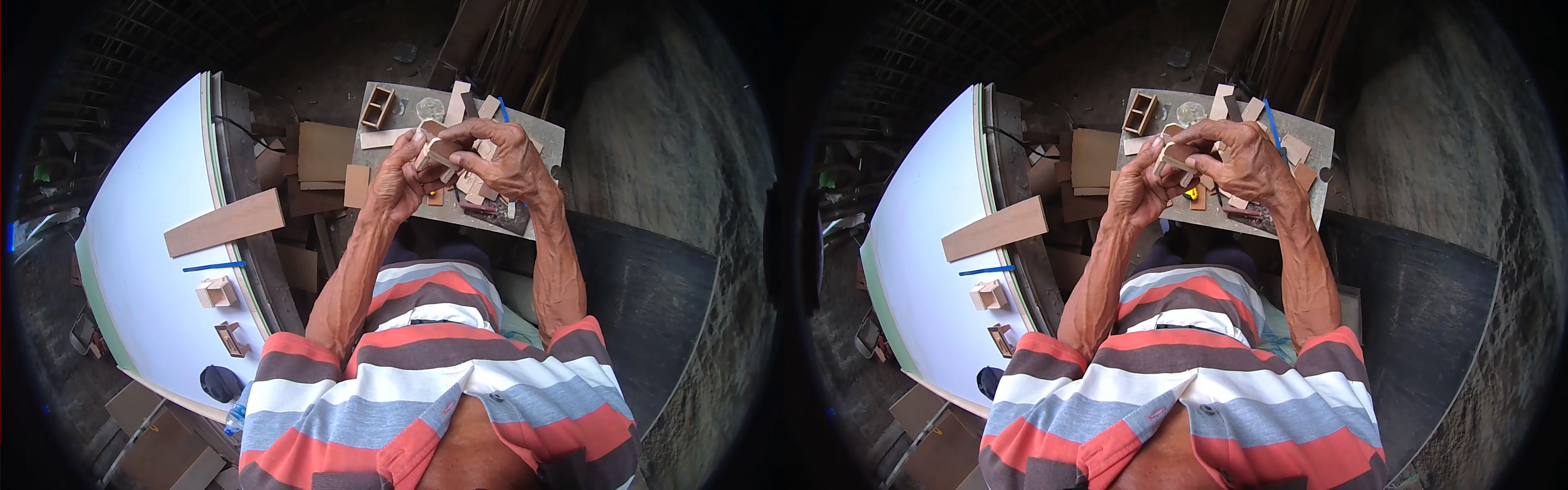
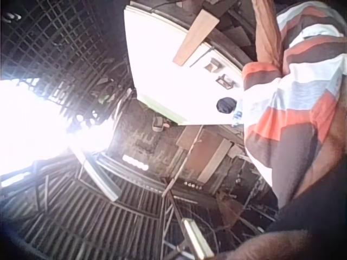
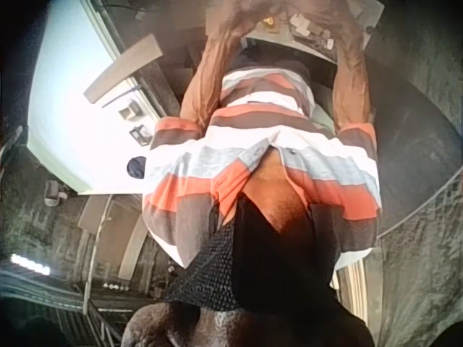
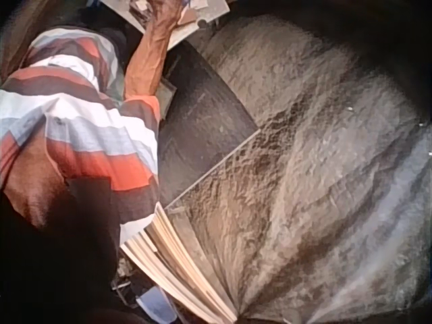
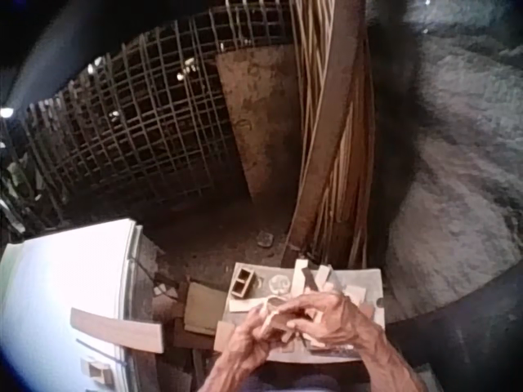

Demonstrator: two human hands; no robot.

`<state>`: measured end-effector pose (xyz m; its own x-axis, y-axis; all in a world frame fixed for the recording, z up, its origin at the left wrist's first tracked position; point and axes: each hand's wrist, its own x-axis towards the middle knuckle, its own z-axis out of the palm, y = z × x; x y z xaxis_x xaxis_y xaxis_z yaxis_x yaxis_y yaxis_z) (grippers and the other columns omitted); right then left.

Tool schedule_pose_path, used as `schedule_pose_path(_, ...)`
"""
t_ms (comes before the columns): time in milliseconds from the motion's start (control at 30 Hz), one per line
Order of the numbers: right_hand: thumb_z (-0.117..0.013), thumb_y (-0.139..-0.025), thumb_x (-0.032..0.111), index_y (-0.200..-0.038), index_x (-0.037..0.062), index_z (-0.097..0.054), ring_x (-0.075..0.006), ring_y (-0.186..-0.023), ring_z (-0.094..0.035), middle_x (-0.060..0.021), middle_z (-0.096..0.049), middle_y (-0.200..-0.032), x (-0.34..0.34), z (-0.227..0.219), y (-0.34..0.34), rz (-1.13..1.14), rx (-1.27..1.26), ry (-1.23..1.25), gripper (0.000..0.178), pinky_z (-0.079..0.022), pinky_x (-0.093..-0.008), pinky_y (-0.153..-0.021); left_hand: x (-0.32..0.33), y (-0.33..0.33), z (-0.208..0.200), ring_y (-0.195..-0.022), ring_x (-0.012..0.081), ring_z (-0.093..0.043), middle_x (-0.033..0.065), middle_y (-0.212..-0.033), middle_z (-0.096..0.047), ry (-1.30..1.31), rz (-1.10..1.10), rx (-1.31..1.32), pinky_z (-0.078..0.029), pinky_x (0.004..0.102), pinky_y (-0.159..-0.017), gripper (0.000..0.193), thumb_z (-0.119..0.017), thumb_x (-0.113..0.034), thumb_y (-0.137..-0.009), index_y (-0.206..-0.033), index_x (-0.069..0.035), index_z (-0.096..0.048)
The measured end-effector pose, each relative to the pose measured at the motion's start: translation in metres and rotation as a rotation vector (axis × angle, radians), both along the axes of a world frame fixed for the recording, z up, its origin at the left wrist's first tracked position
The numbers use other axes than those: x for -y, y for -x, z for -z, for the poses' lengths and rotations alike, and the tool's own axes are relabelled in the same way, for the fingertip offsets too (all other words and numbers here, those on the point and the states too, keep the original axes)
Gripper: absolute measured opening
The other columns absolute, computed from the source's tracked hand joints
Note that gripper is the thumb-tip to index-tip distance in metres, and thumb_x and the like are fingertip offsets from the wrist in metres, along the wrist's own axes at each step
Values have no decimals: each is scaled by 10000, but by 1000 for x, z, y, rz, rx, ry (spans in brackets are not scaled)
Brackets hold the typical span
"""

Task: The person assembles small wooden boxes by hand. They pick up small wooden pieces, apply glue from a yellow tube to the edges, and press the pieces together to form the box structure. The person handles the pieces one at a time, carefully aligning them before setting the assembled units down on the workbench.

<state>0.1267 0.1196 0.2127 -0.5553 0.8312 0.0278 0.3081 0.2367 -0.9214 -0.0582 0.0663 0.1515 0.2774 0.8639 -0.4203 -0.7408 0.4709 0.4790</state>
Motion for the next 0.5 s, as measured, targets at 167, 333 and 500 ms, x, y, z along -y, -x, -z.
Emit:
schedule_pose_path(167,-689,-777,77,-1021,56,-723,-199,-833,-700,-110,-721,-883,1,-3,-1,-10,13,7,247,-559,-310,-799,-1,3,5,-1007,252,-663,136,-1206,-586,-33,19,4,-546,473,-912,531,-510,-287,-964,-1412,-83,-314)
schedule_pose_path(333,-701,-757,92,-1058,67,-713,-223,-832,-702,-119,-722,-907,-1,-2,-3,-26,43,-70,302,-555,-350,-820,-1,3,0,-989,227,-665,126,-1202,-584,-36,8,3,-547,472,-911,548,-528,-281,-955,-1421,-91,-310)
schedule_pose_path(500,-687,-753,117,-1114,70,-690,-260,-886,-700,-131,-721,-937,1,-15,-1,8,65,-76,364,-539,-400,-876,0,5,1,-984,222,-668,126,-1217,-577,-67,13,43,-554,471,-901,558,-534,-293,-952,-1423,-92,-313)
